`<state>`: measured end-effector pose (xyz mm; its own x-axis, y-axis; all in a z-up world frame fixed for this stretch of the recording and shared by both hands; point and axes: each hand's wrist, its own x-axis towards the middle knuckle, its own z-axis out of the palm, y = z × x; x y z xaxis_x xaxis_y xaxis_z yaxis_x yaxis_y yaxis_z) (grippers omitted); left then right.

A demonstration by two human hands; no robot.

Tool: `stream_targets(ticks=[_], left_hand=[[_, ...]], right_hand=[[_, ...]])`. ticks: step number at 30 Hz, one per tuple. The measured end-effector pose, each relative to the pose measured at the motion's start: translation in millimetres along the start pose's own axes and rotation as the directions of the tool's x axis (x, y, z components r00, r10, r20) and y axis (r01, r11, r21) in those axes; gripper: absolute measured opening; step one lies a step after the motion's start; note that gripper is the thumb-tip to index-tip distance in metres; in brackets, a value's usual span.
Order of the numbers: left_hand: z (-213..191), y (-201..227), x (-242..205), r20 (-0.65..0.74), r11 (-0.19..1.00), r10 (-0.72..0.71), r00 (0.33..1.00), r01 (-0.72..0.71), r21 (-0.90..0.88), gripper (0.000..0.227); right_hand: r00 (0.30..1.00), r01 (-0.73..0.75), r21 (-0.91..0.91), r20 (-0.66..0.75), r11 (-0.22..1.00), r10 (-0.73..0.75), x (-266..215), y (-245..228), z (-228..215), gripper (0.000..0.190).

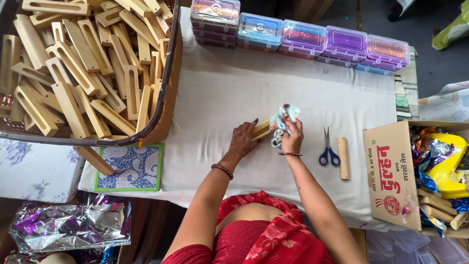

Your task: The person wipes wooden handle-shaped parts one at a time with a cloth, taking each piece from a large basket and setting it aside after wiping. Earlier, the person handles a small plastic storage box and cuts open a foil-wrapped item with scissors before starting to wipe the wooden pieces.

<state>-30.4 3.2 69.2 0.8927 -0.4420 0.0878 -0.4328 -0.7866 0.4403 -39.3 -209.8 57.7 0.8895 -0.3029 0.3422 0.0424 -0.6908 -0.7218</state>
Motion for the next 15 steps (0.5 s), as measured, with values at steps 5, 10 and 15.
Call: stream_targets(ticks=[5, 10, 15], left_hand=[[-11.3, -13.9, 3.7, 0.193, 0.773, -0.321, 0.927, 0.374, -0.512, 0.052], [-15.2, -14.2, -3.6, 0.078, 0.881, -0.215, 0.974, 0.227, -0.415, 0.045], [-19.0, -16.4, 5.2, 0.153, 0.879, -0.191, 0.970, 0.238, -0.413, 0.044]], right_hand=[[0.999, 0.032, 0.124, 0.039, 0.992, -0.037, -11.0, -31.7, 3.2, 0.047], [0.998, 0.030, -0.063, 0.056, 0.998, -0.027, -34.2, 25.9, 10.2, 0.044], [0.988, 0.072, -0.149, 0.150, 0.986, -0.049, -45.6, 52.1, -1.4, 0.043]])
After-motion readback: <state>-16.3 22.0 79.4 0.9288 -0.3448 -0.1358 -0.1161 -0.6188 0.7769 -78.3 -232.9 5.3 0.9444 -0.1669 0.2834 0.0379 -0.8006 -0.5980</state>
